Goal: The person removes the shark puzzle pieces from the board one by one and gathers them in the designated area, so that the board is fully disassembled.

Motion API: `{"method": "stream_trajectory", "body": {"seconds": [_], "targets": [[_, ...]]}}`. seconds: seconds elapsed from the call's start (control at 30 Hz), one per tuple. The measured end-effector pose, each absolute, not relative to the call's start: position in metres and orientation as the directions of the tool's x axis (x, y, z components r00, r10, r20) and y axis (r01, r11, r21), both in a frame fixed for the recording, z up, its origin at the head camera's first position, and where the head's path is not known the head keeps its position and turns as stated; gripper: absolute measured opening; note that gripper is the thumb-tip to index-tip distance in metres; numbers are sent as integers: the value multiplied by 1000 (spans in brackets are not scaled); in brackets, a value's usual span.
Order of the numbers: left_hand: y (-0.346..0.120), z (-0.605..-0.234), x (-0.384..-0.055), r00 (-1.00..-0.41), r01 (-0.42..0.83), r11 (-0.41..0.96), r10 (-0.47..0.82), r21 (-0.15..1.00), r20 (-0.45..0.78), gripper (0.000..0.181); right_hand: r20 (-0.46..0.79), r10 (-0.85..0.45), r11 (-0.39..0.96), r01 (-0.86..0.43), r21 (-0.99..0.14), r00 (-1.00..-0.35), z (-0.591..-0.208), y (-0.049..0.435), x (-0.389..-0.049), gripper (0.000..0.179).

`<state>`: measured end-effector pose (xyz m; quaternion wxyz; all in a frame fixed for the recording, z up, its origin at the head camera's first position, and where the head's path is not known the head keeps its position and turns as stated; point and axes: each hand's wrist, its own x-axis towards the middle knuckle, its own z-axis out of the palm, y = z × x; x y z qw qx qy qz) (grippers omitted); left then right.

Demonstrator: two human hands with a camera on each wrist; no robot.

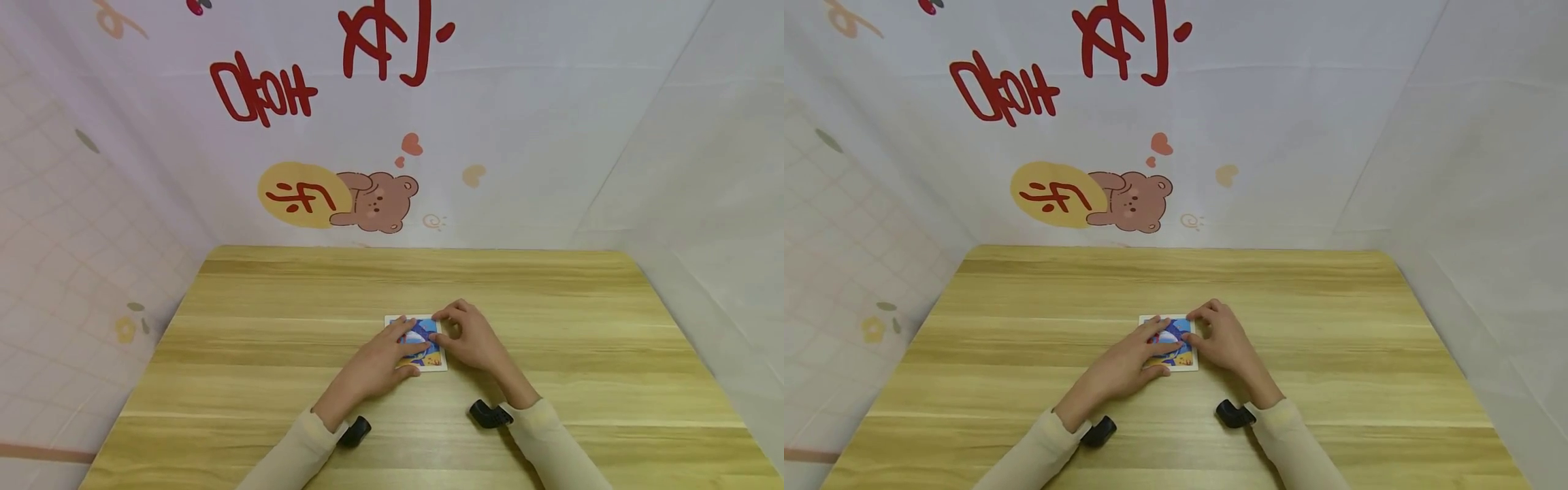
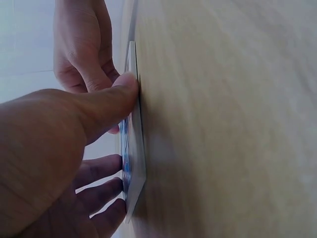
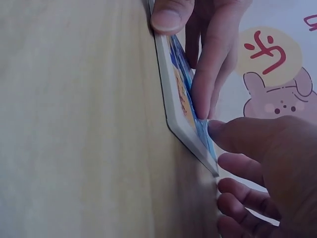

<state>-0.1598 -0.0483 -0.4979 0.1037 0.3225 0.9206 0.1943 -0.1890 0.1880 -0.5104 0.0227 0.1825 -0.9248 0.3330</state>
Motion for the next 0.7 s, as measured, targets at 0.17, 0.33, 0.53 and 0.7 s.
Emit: {"method": "stream_trajectory", "body": {"seconds": [0.17,0.33,0.53,0.7], "targets": [[-49,-497,-159,-776,546,716,628,435,-59,50,159,-352,738,-378,-559,-922,-506,186,-187,28],[-48,-495,-160,-776,551,714,629,432,-51,50,147,-362,761,-383,-523,-920,-500,184,-185,28],[-48,-496,-159,-778,545,717,626,436,-57,50,145,-366,774,-387,-501,-919,-498,183,-183,28],[-47,-496,-158,-781,547,720,623,427,-50,49,171,-351,756,-386,-529,-921,-505,182,-184,26]]}}
